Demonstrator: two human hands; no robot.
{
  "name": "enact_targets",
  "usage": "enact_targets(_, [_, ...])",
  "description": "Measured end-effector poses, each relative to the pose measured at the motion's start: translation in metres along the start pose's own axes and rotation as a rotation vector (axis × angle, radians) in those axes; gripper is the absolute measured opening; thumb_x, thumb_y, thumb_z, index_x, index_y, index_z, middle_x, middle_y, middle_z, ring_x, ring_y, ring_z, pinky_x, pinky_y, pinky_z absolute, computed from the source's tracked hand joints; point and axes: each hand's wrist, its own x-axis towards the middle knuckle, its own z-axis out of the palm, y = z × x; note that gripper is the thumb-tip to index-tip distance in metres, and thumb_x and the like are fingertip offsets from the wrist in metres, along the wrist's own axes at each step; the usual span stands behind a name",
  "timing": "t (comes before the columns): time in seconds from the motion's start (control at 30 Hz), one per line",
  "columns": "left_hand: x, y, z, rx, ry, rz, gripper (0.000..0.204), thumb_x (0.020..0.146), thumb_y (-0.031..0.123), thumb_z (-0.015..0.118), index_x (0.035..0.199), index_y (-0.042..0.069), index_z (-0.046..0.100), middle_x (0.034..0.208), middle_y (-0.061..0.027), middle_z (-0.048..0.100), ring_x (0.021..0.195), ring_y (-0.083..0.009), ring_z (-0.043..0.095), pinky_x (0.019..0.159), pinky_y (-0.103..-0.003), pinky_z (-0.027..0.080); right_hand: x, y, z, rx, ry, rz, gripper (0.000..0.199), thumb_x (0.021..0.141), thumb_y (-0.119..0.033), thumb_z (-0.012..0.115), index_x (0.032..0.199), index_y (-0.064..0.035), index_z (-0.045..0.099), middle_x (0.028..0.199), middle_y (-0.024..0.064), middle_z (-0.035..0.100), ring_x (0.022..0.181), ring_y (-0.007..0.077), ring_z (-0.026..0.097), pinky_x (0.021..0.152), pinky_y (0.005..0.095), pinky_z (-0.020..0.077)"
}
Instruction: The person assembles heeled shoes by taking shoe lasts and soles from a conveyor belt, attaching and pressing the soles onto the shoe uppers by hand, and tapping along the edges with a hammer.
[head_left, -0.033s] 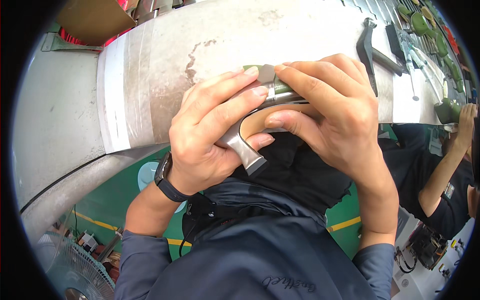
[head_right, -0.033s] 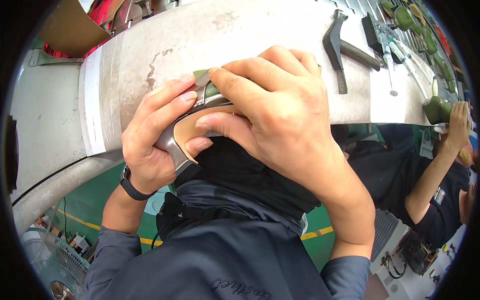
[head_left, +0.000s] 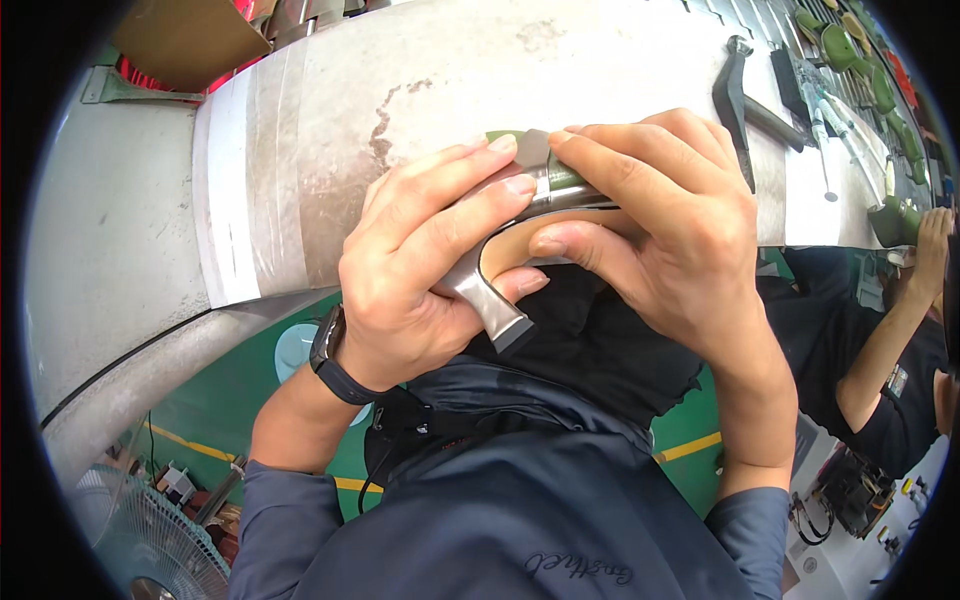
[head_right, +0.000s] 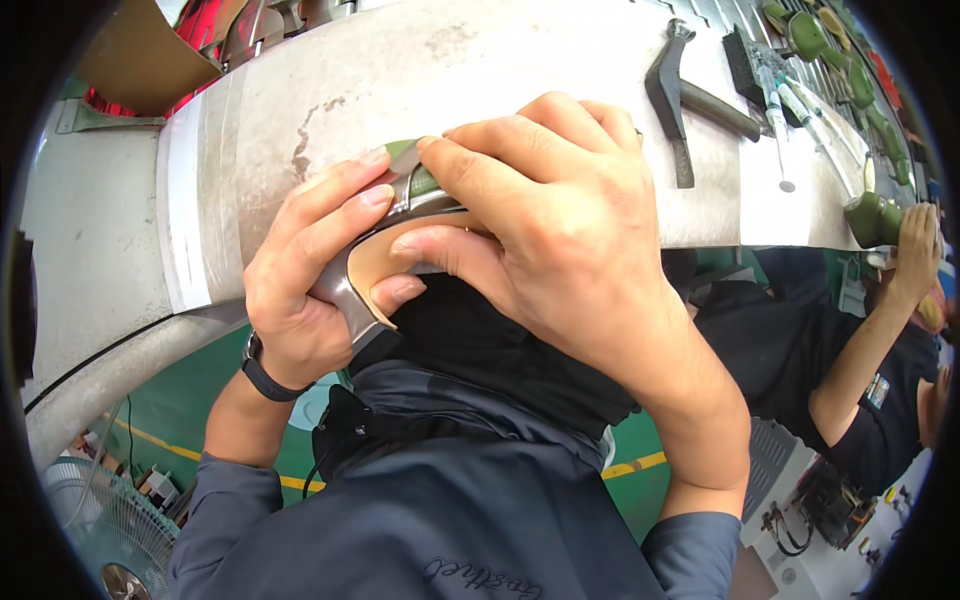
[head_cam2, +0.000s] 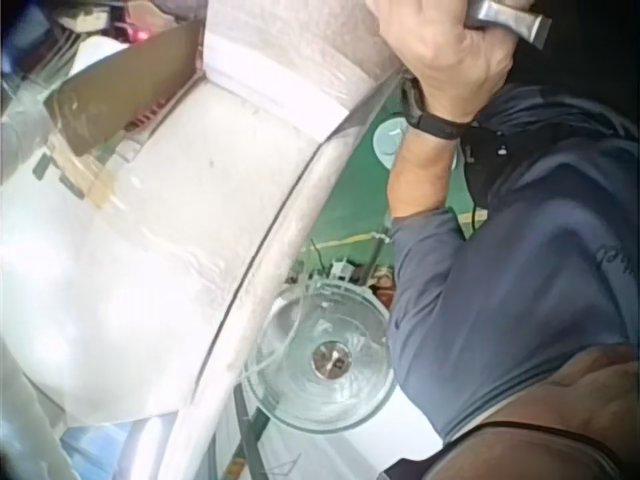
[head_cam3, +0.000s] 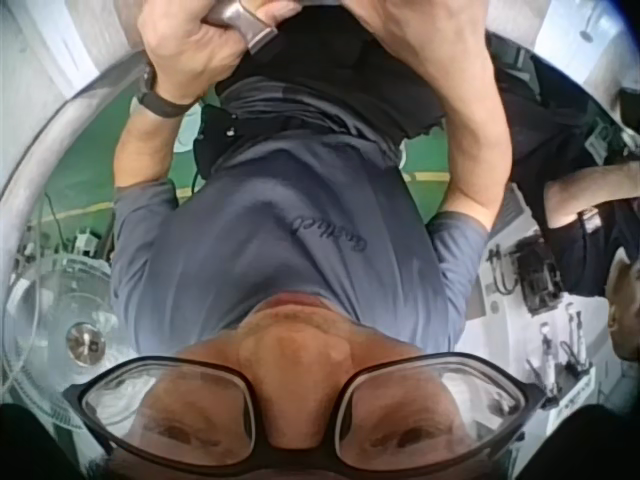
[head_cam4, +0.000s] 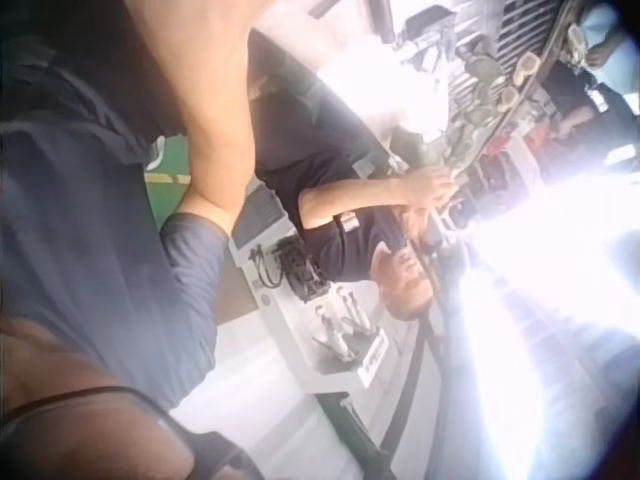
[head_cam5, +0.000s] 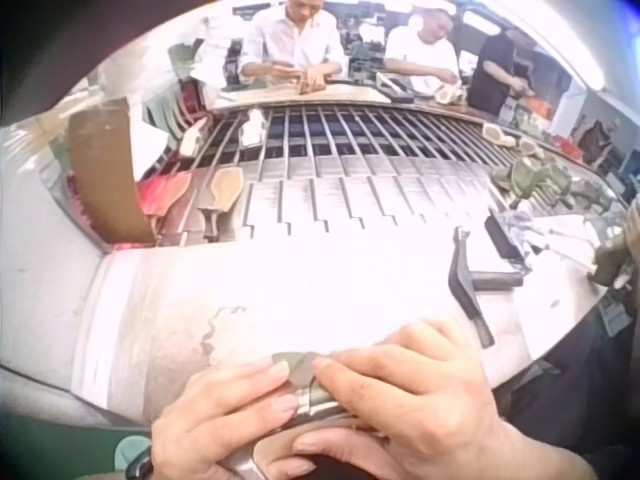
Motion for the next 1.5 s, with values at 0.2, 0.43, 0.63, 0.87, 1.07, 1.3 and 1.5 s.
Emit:
enact_targets(0.2, [-0.004, 0.001, 0.005, 0.002, 0.014, 0.009, 0.054, 0.089, 0.034, 0.085, 0.127, 0.000, 0.068, 0.133, -0.0238, 0.068, 0.121, -0.0399, 0.068, 0.104, -0.049, 0.054, 0.005, -0.004, -0.007, 0.055, -0.071, 0.113, 0.049, 0.068, -0.021, 0.093, 0.111, -0.0025, 0.080, 0.109, 0.0107, 0.078, 0.091, 0.0262, 0.068, 0.082, 0.0374, 0.0531])
enact_targets(0.43, [-0.009, 0.003, 0.008, 0.032, 0.023, 0.021, 0.054, 0.087, 0.032, 0.086, 0.128, 0.003, 0.067, 0.133, -0.0232, 0.069, 0.122, -0.0410, 0.068, 0.101, -0.049, 0.053, 0.018, -0.011, -0.019, 0.113, -0.235, 0.225, 0.049, 0.065, -0.014, 0.094, 0.109, 0.0013, 0.079, 0.107, 0.0140, 0.077, 0.093, 0.0279, 0.070, 0.084, 0.0371, 0.0557])
enact_targets(0.63, [-0.012, 0.006, 0.023, 0.029, 0.149, -0.025, 0.050, 0.081, 0.031, 0.085, 0.126, 0.011, 0.074, 0.131, -0.0144, 0.072, 0.116, -0.0352, 0.069, 0.095, -0.044, 0.049, 0.027, -0.011, -0.023, 0.080, -0.303, 0.259, 0.045, 0.065, -0.015, 0.094, 0.103, 0.0023, 0.077, 0.103, 0.0147, 0.077, 0.095, 0.0299, 0.071, 0.085, 0.0379, 0.0561])
enact_targets(0.87, [0.002, 0.026, 0.028, 0.236, -0.080, -0.099, 0.084, 0.075, 0.045, 0.090, 0.140, 0.000, 0.061, 0.148, -0.0265, 0.057, 0.132, -0.0428, 0.058, 0.107, -0.054, 0.044, 0.013, 0.019, -0.018, -0.267, -0.091, -0.004, 0.061, 0.065, -0.034, 0.094, 0.114, -0.0030, 0.076, 0.129, 0.0117, 0.072, 0.125, 0.0329, 0.063, 0.103, 0.0429, 0.0519])
enact_targets(1.07, [0.027, 0.008, 0.007, 0.062, -0.116, -0.091, 0.065, 0.076, 0.037, 0.093, 0.124, 0.002, 0.066, 0.149, -0.0212, 0.059, 0.126, -0.0372, 0.064, 0.107, -0.043, 0.049, -0.003, 0.065, -0.030, -0.103, -0.003, -0.137, 0.051, 0.081, -0.037, 0.087, 0.116, -0.0036, 0.073, 0.142, 0.0230, 0.062, 0.129, 0.0364, 0.060, 0.102, 0.0490, 0.0500])
enact_targets(1.3, [0.054, -0.004, 0.024, -0.278, -0.179, -0.326, 0.039, 0.084, 0.017, 0.086, 0.107, 0.006, 0.056, 0.146, -0.0172, 0.061, 0.090, -0.0128, 0.059, 0.081, -0.029, 0.051, -0.001, 0.071, -0.019, -0.087, -0.018, -0.111, 0.067, 0.069, -0.043, 0.089, 0.126, -0.0109, 0.077, 0.138, 0.0110, 0.069, 0.134, 0.0356, 0.059, 0.108, 0.0454, 0.0508])
enact_targets(1.5, [0.056, 0.005, 0.038, -0.281, -0.112, -0.349, 0.036, 0.083, 0.015, 0.083, 0.106, 0.002, 0.059, 0.129, -0.0228, 0.067, 0.102, -0.0341, 0.067, 0.088, -0.039, 0.053, 0.025, 0.049, -0.056, -0.049, -0.330, 0.146, 0.052, 0.077, -0.025, 0.090, 0.124, -0.0081, 0.076, 0.134, 0.0131, 0.070, 0.132, 0.0336, 0.060, 0.109, 0.0414, 0.0492])
